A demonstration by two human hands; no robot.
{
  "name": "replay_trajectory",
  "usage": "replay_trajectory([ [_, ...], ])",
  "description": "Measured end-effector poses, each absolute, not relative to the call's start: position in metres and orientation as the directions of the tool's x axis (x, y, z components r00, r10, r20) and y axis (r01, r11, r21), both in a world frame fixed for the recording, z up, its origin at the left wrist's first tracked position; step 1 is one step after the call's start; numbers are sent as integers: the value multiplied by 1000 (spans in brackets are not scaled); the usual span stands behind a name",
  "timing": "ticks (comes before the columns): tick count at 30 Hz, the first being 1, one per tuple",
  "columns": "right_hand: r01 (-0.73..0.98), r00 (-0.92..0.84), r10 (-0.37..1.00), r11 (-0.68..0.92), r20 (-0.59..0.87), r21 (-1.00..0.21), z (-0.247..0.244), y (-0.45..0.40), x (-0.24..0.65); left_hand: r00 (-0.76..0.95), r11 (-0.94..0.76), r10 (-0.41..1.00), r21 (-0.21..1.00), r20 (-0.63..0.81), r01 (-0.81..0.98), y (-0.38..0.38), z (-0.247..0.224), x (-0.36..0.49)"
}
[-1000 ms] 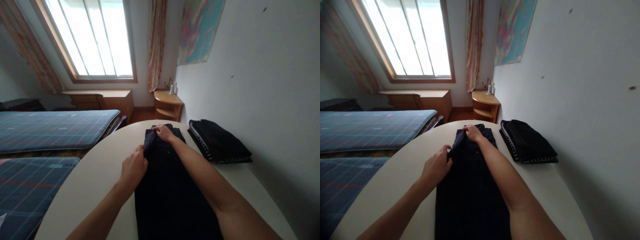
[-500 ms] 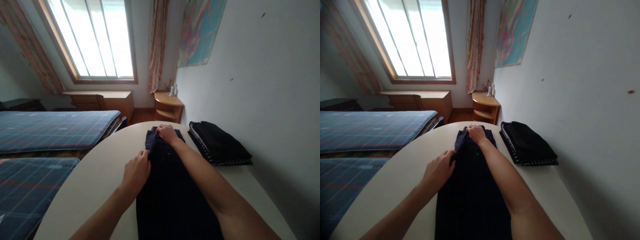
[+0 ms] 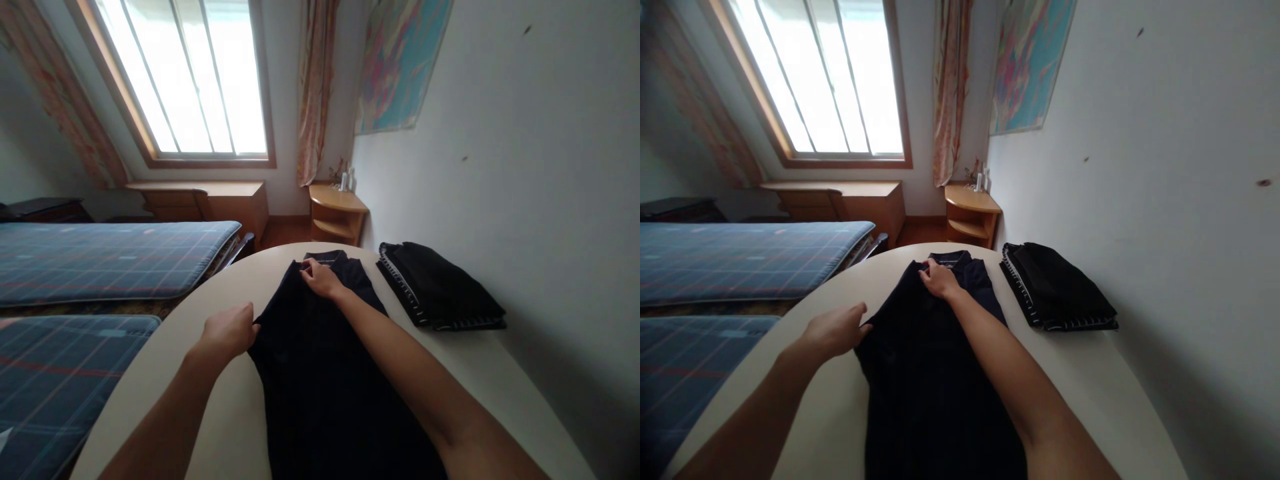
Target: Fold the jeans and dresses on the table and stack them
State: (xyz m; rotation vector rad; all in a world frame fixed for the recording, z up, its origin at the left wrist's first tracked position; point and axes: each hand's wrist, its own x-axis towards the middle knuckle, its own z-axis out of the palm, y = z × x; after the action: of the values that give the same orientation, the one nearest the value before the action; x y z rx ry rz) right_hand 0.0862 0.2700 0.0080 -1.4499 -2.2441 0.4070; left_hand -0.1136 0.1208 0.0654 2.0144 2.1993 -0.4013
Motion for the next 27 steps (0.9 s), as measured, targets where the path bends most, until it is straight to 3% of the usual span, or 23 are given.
replay_trajectory([
  [4, 800, -381, 911, 410, 158, -438, 6, 256, 79, -55, 22, 942, -101, -331, 995, 125, 60, -119],
  [14, 914, -323, 938, 343, 125, -215, 2, 213, 70, -74, 67, 980, -42, -184, 997, 140, 40, -126],
  [22, 899, -222, 963, 262, 151, -350, -5, 211, 79, 16, -12, 993, 35, -116, 999, 142, 25, -120],
  [27, 857, -254, 943, 323, 217, -400, -14, 210, 89, 129, -127, 991, 69, -21, 989, 146, 7, -120],
])
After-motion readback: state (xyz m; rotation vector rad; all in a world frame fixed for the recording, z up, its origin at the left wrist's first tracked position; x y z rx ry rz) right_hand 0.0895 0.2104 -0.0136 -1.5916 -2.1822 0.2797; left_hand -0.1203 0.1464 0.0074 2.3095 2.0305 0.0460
